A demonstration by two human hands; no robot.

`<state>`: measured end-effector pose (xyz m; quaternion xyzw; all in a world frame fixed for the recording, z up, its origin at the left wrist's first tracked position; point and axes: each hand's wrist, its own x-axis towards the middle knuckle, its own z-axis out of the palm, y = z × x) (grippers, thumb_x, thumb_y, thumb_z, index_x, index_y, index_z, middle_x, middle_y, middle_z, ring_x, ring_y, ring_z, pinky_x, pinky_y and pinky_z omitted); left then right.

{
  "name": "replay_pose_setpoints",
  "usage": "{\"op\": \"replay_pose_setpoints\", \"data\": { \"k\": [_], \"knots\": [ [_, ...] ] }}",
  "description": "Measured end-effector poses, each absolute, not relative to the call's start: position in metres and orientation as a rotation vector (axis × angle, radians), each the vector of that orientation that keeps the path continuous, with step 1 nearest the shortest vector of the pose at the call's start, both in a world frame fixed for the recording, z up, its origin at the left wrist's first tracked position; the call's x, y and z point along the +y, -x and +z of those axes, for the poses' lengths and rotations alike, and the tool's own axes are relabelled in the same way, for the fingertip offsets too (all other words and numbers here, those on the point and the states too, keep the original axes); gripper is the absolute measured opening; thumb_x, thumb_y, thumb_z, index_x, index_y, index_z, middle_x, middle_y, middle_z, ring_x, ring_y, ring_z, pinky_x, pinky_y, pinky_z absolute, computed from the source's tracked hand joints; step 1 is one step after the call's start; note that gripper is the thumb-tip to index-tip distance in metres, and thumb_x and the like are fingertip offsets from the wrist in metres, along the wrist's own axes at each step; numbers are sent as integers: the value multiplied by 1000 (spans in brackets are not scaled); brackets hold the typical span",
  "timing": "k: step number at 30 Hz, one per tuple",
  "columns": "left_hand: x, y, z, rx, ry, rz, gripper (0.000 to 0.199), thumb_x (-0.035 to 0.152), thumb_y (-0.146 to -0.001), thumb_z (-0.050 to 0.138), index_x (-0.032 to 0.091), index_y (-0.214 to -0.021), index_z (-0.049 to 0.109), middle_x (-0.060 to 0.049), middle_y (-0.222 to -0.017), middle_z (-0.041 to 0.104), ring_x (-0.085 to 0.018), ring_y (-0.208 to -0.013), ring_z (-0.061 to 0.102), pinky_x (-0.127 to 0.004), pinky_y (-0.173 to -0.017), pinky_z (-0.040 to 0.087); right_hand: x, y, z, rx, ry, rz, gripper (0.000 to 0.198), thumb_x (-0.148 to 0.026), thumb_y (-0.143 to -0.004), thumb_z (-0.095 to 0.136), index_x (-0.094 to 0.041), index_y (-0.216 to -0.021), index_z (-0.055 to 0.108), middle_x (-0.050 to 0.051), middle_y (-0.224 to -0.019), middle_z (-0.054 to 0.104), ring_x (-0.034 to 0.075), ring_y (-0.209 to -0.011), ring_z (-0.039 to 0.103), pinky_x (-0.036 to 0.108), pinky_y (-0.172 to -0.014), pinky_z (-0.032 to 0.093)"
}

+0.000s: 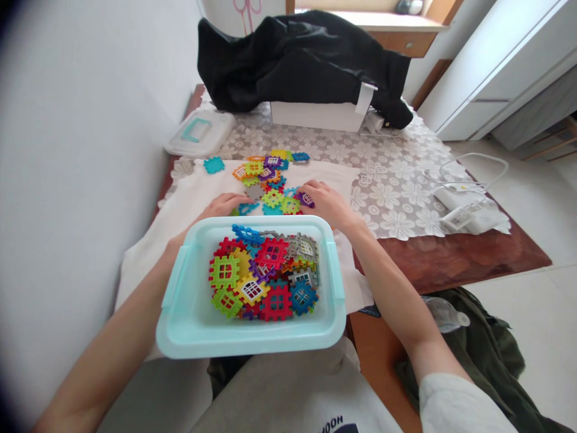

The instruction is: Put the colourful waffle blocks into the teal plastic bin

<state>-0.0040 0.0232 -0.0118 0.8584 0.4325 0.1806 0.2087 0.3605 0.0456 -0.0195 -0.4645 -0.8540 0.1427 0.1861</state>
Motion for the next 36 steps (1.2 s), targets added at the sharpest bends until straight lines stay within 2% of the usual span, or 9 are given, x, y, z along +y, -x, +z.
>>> {"op": "replay_pose_setpoints", "data": {
  "k": [4,9,13,18,22,28,33,36],
  "knots": [
    [24,2,-14,1244,-2335,514,50,50,-104,60,20,-141,74,-17,-143,74,-36,-140,67,-57,-129,51,47,-359,-24,-2422,1295,402,43,-33,-102,71,-24,-144,76,14,-146,74,36,-137,68,52,-120,56],
    [21,-2,-18,1241,-2271,629,49,53,-106,61,21,-140,73,-14,-141,73,-31,-131,73,-49,-123,57,46,-356,-24,-2387,1301,405,42,-30,-98,73,-22,-139,77,13,-138,76,34,-128,72,49,-116,58],
    [18,-3,-12,1241,-2289,611,45,46,-103,63,22,-141,73,-14,-142,74,-31,-134,72,-50,-123,56,47,-357,-26,-2372,1325,362,45,-24,-97,70,-19,-141,77,14,-140,76,35,-129,71,49,-117,57],
    [12,0,7,1480,-2457,425,45,32,-98,67,21,-142,75,-16,-148,76,-40,-145,63,-61,-126,49,46,-358,-22,-2368,1445,281,43,-23,-101,66,-17,-141,77,16,-140,76,36,-131,70,50,-116,57],
    [11,3,15,1545,-2409,319,51,30,-96,70,18,-145,73,-16,-147,78,-40,-139,65,-57,-120,55,45,-358,-18,-2358,1495,268,36,-24,-101,68,-17,-134,81,16,-136,77,36,-126,71,50,-114,57],
    [9,0,18,1553,-2396,319,45,26,-93,72,20,-137,78,-15,-141,81,-39,-135,70,-54,-117,58,49,-358,-23,-2315,1462,298,27,-23,-98,70,-22,-121,84,12,-129,78,33,-120,73,48,-112,57],
    [8,1,19,1545,-2276,512,38,34,-90,78,23,-127,81,-12,-132,85,-34,-121,78,-49,-110,61,51,-358,-25,-2118,1380,372,26,-27,-96,71,-21,-118,84,12,-125,80,32,-118,74,50,-112,58],
    [7,2,17,1526,-2110,722,39,47,-89,84,24,-120,82,-9,-121,86,-30,-107,81,-43,-95,65,53,-357,-21,-1928,1282,533,32,-33,-93,73,-21,-121,82,11,-124,82,29,-114,76,48,-109,60]
  ]
}}
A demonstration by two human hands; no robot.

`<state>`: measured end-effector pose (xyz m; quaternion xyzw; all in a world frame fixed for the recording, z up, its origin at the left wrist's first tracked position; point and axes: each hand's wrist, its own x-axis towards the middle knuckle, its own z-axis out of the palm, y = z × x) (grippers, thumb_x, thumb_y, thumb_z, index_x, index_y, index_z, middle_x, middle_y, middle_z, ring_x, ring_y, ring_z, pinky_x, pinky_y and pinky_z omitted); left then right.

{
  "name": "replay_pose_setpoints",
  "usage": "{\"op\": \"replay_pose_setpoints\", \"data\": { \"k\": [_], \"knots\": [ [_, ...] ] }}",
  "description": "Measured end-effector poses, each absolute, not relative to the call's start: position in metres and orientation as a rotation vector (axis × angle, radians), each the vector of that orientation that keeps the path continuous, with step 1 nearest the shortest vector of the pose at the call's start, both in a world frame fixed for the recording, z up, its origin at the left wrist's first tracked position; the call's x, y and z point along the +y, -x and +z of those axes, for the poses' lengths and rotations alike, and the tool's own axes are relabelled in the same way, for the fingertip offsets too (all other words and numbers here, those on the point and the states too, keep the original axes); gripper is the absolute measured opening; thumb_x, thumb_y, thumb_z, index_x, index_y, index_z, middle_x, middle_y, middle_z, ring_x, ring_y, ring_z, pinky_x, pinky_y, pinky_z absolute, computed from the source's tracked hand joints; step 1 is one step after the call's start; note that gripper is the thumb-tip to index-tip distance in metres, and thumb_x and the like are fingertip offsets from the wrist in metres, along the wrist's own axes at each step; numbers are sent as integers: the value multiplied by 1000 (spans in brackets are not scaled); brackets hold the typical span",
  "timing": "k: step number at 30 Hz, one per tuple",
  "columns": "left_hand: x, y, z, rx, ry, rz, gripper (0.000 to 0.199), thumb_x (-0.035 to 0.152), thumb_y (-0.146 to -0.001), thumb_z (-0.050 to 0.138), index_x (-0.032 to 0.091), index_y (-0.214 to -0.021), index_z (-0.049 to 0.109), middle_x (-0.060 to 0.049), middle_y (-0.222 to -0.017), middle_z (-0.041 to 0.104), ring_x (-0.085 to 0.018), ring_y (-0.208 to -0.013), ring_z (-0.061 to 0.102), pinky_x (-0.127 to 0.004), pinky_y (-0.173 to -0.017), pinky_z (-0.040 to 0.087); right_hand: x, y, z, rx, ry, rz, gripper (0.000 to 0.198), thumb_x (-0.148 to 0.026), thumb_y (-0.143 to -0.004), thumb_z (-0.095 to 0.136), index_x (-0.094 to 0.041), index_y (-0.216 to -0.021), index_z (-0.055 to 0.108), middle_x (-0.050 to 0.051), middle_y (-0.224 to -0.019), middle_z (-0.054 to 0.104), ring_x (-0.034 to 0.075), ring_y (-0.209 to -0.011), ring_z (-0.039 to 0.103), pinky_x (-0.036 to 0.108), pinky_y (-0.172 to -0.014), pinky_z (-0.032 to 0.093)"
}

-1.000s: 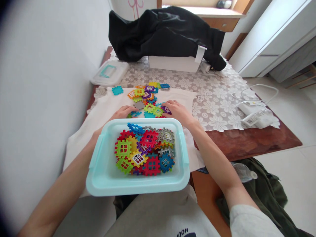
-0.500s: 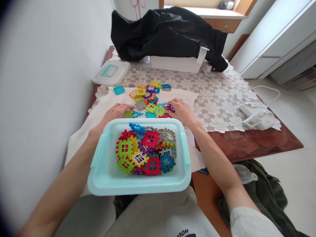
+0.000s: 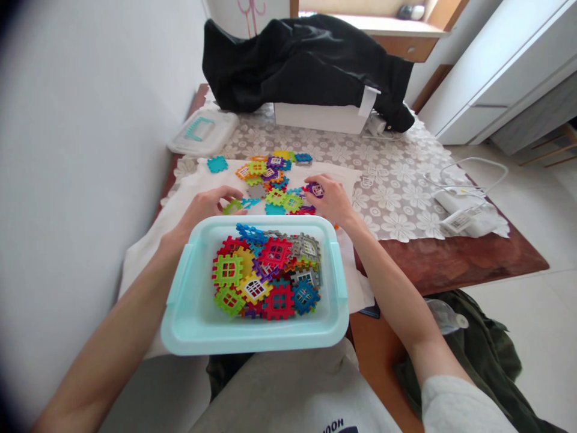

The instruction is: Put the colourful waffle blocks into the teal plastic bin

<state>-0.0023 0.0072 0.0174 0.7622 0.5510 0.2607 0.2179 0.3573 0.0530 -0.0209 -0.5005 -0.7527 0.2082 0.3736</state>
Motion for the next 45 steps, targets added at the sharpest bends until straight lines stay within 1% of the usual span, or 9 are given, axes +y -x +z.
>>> {"op": "replay_pose_setpoints", "data": {
  "k": [9,15,19,25,30,34,37,41,45],
  "knots": [
    [19,9,24,1109,-1424,1341,38,46,-80,92,25,-105,74,-2,-101,82,-18,-86,77,-26,-65,58,32,-352,21,-1454,736,1267,48,-51,-83,91,-30,-125,76,3,-117,79,19,-104,75,34,-94,65],
    [-3,11,52,724,-1411,1331,46,57,-81,90,29,-112,72,-6,-104,81,-29,-98,81,-36,-66,64,14,-352,40,-1484,484,1387,46,-56,-80,97,-30,-113,78,2,-109,78,20,-94,77,35,-84,68],
    [-22,6,70,558,-1608,1199,45,53,-79,97,30,-114,81,-8,-108,83,-27,-99,81,-36,-72,65,12,-355,43,-1631,327,1466,49,-53,-81,100,-29,-119,81,5,-110,80,24,-99,81,42,-92,69],
    [-24,1,71,556,-1621,1106,59,73,-87,86,27,-123,84,-14,-125,87,-29,-94,85,-37,-69,68,12,-355,43,-1889,216,1629,88,-70,-79,97,-30,-153,72,10,-119,85,33,-125,80,55,-118,61],
    [-7,-4,48,726,-1393,1369,36,63,-102,73,28,-106,80,-5,-107,89,-23,-90,84,-32,-64,67,19,-352,34,-1831,529,1407,69,-80,-103,66,-29,-149,73,11,-133,83,30,-131,78,52,-121,59],
    [10,-7,9,1046,-1586,1361,39,61,-106,68,26,-118,77,-6,-131,84,-26,-127,77,-44,-98,69,31,-356,11,-2038,1085,915,62,-65,-103,74,-26,-151,70,14,-160,68,33,-151,64,58,-133,48],
    [18,-12,-17,1200,-2031,1022,60,60,-99,77,24,-146,69,-15,-170,62,-36,-163,53,-63,-136,43,36,-357,-12,-2281,1313,675,85,-56,-94,86,-27,-168,56,17,-180,46,40,-169,43,66,-139,36],
    [32,-20,-28,1319,-2338,778,77,57,-99,78,22,-164,56,-18,-184,42,-40,-177,27,-66,-144,26,37,-347,-31,-2428,1303,514,77,-50,-99,82,-26,-167,56,18,-175,53,40,-163,50,65,-134,43],
    [46,-23,-16,1518,-2350,900,70,51,-102,76,22,-161,54,-19,-179,48,-38,-171,38,-63,-142,31,39,-336,-35,-2371,1324,388,46,-43,-104,76,-24,-146,72,16,-158,69,39,-146,64,62,-121,54]
  ]
}}
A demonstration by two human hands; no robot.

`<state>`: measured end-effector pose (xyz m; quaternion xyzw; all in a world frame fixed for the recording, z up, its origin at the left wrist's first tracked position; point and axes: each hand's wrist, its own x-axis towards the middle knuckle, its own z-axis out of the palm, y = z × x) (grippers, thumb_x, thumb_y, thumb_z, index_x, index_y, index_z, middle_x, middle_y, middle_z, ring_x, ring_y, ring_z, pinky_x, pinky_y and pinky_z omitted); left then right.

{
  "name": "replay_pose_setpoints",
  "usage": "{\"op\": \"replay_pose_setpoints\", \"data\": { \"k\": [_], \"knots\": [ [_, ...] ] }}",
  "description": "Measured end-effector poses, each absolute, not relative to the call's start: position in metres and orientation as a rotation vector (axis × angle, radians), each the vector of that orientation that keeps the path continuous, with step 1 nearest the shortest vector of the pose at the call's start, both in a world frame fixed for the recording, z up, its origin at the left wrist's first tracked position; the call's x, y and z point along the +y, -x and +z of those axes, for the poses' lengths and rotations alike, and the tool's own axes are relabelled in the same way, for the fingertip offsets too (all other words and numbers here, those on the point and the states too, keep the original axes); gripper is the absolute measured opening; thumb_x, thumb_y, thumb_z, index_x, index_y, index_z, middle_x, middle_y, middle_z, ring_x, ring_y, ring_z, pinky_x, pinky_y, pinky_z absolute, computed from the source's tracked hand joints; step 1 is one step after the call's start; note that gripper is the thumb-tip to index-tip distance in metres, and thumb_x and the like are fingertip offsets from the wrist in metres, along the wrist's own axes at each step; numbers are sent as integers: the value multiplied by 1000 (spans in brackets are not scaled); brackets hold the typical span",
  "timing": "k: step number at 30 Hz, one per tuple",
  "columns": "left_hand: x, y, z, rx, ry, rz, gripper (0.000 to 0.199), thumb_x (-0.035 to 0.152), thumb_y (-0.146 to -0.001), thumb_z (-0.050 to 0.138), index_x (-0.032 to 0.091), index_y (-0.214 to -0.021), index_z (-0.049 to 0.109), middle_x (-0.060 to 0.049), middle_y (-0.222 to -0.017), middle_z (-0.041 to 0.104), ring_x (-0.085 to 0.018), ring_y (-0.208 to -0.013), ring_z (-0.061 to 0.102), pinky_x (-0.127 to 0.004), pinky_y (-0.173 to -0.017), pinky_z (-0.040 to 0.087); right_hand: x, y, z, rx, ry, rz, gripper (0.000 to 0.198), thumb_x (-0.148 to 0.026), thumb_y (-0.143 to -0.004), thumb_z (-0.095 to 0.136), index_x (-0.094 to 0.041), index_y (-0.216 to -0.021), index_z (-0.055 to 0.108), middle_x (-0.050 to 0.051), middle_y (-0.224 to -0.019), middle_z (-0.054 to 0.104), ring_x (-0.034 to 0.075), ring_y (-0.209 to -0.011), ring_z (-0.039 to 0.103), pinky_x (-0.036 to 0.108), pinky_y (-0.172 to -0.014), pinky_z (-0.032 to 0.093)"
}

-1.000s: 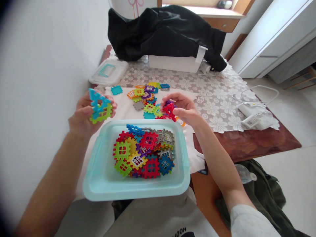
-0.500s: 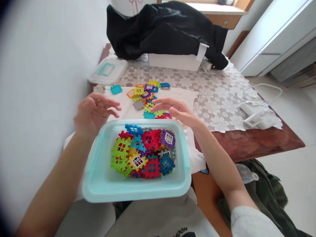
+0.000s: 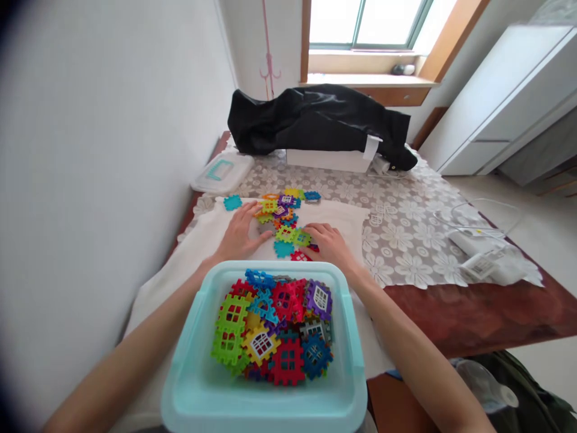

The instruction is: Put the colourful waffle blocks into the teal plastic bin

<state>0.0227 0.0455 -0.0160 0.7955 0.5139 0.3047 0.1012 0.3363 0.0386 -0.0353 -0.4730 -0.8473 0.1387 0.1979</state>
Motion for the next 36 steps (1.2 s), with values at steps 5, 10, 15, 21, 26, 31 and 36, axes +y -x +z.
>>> {"op": "replay_pose_setpoints", "data": {
  "k": [5,10,15,21,26,31,36],
  "knots": [
    [39,-25,-9,1574,-2338,904,50,45,-100,79,21,-142,65,-17,-148,70,-37,-144,63,-59,-128,50,42,-334,-40,-2270,1261,398,32,-29,-99,72,-23,-130,74,14,-144,76,35,-132,71,60,-116,56],
    [31,-23,-17,1616,-2319,775,47,45,-99,81,25,-140,67,-15,-145,72,-38,-140,66,-59,-122,55,44,-340,-38,-2187,1185,416,40,-28,-96,72,-26,-135,69,14,-138,76,36,-132,71,62,-118,57],
    [35,-19,-22,1614,-2234,771,42,32,-97,81,24,-137,68,-15,-145,75,-38,-139,69,-59,-120,57,48,-351,-33,-2102,1141,553,48,-33,-94,76,-31,-141,65,12,-139,76,37,-131,74,64,-117,60],
    [32,-21,-14,1520,-2026,923,35,34,-94,80,27,-126,69,-12,-131,79,-34,-121,75,-58,-110,63,45,-330,-38,-2004,1046,565,30,-38,-101,75,-35,-130,67,9,-139,77,35,-132,74,63,-115,62],
    [29,-30,-13,1426,-1881,1025,40,41,-87,85,28,-121,67,-9,-120,78,-31,-105,77,-52,-96,67,48,-303,-46,-2112,1068,442,24,-37,-97,80,-35,-117,68,9,-144,77,39,-133,73,67,-114,60],
    [26,-43,-25,1351,-1964,885,47,27,-74,92,26,-113,66,-9,-115,76,-33,-109,76,-51,-97,66,50,-293,-48,-2193,1157,339,29,-25,-85,84,-30,-106,65,9,-123,82,40,-119,75,66,-108,60],
    [26,-45,-30,1362,-2052,745,50,28,-71,96,24,-112,68,-10,-117,79,-35,-112,77,-53,-103,64,51,-302,-40,-2192,1200,272,25,-21,-82,78,-28,-100,64,8,-107,79,36,-108,73,63,-111,54]
  ]
}}
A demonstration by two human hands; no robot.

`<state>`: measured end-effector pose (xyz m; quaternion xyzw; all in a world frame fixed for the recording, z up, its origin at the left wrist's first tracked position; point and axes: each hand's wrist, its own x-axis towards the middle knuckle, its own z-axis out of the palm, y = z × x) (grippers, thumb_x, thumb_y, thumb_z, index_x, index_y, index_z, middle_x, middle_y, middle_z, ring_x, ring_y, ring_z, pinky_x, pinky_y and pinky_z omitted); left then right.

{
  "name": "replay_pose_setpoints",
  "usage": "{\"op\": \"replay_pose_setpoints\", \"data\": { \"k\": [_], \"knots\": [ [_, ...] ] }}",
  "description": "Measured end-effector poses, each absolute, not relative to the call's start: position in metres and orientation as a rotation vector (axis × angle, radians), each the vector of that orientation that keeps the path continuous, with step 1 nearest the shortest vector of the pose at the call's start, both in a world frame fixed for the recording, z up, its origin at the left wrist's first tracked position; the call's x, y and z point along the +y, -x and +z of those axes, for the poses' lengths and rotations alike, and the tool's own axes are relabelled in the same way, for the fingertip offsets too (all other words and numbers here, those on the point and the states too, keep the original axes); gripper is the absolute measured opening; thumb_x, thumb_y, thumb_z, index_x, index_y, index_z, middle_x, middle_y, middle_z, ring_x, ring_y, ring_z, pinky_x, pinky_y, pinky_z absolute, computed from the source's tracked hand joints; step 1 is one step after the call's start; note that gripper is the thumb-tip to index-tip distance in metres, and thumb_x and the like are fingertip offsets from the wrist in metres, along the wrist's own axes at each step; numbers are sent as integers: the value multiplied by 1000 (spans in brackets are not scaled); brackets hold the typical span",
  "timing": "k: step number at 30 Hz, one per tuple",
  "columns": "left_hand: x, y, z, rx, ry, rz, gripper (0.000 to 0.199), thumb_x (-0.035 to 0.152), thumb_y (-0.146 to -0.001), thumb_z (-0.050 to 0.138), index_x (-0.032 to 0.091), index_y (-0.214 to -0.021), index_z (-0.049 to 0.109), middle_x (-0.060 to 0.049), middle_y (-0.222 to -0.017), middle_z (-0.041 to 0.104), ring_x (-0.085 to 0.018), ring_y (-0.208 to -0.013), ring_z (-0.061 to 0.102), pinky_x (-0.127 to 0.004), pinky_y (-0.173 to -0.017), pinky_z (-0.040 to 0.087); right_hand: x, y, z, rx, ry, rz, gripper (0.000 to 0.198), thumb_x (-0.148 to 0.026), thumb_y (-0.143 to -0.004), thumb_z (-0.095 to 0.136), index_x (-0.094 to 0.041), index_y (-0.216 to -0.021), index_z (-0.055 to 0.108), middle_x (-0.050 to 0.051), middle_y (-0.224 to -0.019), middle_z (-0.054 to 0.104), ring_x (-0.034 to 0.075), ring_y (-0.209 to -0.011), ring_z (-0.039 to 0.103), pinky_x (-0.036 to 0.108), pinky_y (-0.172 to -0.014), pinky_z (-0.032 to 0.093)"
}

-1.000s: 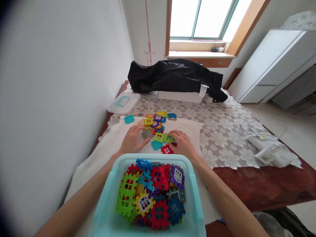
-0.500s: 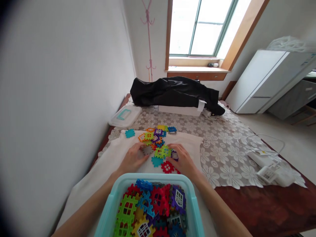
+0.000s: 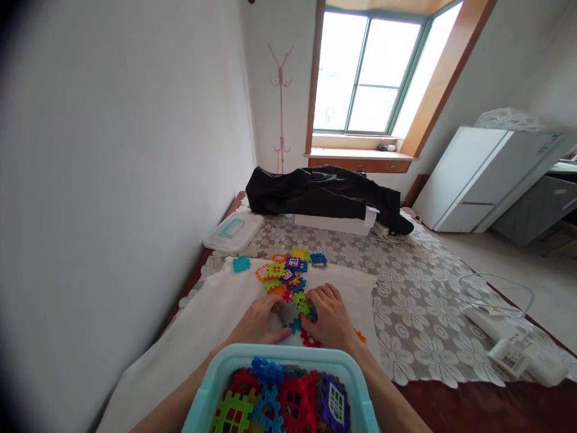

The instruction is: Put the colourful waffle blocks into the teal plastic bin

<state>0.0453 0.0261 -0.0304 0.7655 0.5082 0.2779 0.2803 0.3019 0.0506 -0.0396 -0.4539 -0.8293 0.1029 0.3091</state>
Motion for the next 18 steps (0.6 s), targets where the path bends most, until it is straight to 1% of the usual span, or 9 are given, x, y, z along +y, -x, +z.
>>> {"op": "replay_pose_setpoints", "data": {
  "k": [3,5,6,8,10,11,12,15,18],
  "knots": [
    [27,-44,-32,1371,-2124,695,41,28,-75,93,23,-109,71,-8,-116,81,-35,-113,78,-52,-104,63,54,-318,-35,-2072,1323,311,16,-25,-91,74,-25,-106,66,8,-114,78,34,-116,71,56,-109,54],
    [27,-44,-32,1364,-2177,653,43,33,-78,95,23,-113,74,-10,-119,83,-37,-117,78,-54,-107,62,55,-326,-34,-2016,1381,337,15,-28,-95,74,-24,-108,67,9,-119,78,33,-119,71,52,-106,55],
    [28,-44,-32,1356,-2206,625,49,37,-78,97,23,-120,74,-11,-125,83,-39,-122,77,-56,-108,61,55,-328,-35,-2016,1384,338,16,-28,-95,75,-24,-109,68,8,-120,79,33,-119,72,50,-105,55],
    [28,-44,-31,1340,-2263,570,70,44,-75,101,24,-136,73,-14,-139,80,-43,-132,74,-61,-112,59,54,-325,-38,-2077,1341,328,19,-24,-93,77,-25,-111,69,8,-121,79,32,-118,72,49,-105,55],
    [29,-45,-31,1333,-2315,524,84,46,-74,103,25,-148,69,-15,-147,77,-45,-138,70,-64,-116,58,52,-321,-40,-2160,1266,313,25,-22,-91,79,-24,-115,71,7,-123,80,31,-118,72,49,-107,54],
    [29,-45,-30,1330,-2334,511,84,45,-77,102,25,-151,68,-15,-148,76,-44,-138,70,-64,-117,57,51,-319,-40,-2188,1237,306,28,-22,-91,80,-24,-117,71,7,-124,80,31,-119,72,49,-108,54],
    [29,-45,-30,1322,-2346,501,79,43,-79,100,26,-150,70,-15,-147,76,-43,-137,71,-63,-117,57,50,-319,-39,-2204,1224,301,29,-21,-91,80,-24,-119,71,8,-126,79,32,-120,72,50,-109,53],
    [31,-44,-30,1279,-2337,498,56,36,-85,95,25,-136,76,-13,-142,78,-40,-134,72,-60,-120,56,49,-329,-32,-2203,1279,287,26,-21,-91,79,-23,-116,70,8,-123,79,32,-117,72,49,-106,54],
    [32,-40,-29,1252,-2246,569,47,26,-80,94,22,-123,77,-12,-132,81,-36,-128,75,-54,-117,58,50,-343,-27,-2231,1325,309,22,-23,-91,81,-23,-109,68,7,-114,78,31,-109,72,48,-100,54]
  ]
}}
